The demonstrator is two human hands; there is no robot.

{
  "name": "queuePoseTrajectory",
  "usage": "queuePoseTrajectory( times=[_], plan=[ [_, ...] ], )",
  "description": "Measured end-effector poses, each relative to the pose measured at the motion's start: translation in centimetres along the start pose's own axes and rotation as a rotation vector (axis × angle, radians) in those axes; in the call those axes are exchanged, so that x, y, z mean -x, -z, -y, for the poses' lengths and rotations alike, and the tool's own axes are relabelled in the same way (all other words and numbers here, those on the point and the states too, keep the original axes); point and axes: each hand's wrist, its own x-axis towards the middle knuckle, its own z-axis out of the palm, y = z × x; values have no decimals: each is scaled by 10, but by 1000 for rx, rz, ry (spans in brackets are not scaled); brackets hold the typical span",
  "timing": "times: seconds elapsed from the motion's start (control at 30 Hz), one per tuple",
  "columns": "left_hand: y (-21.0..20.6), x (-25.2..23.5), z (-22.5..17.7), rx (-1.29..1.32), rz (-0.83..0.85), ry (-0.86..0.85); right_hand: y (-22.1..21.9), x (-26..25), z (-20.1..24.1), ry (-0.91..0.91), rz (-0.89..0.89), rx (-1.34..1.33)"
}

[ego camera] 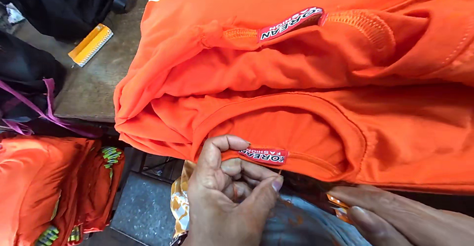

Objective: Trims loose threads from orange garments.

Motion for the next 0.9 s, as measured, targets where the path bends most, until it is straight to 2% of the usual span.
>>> queuePoseTrajectory(
  times=[0.13, 0.33, 0.9],
  plan=[
    [0, 0, 1, 21, 6, 4, -7, -2, -4, -13, -45, 31],
    [2, 1, 4, 45, 26, 4, -15, -6, -7, -16, -96, -85],
    [2, 1, 8, 34, 45, -15, -30, -10, -5, 39, -236, 273]
  ],
)
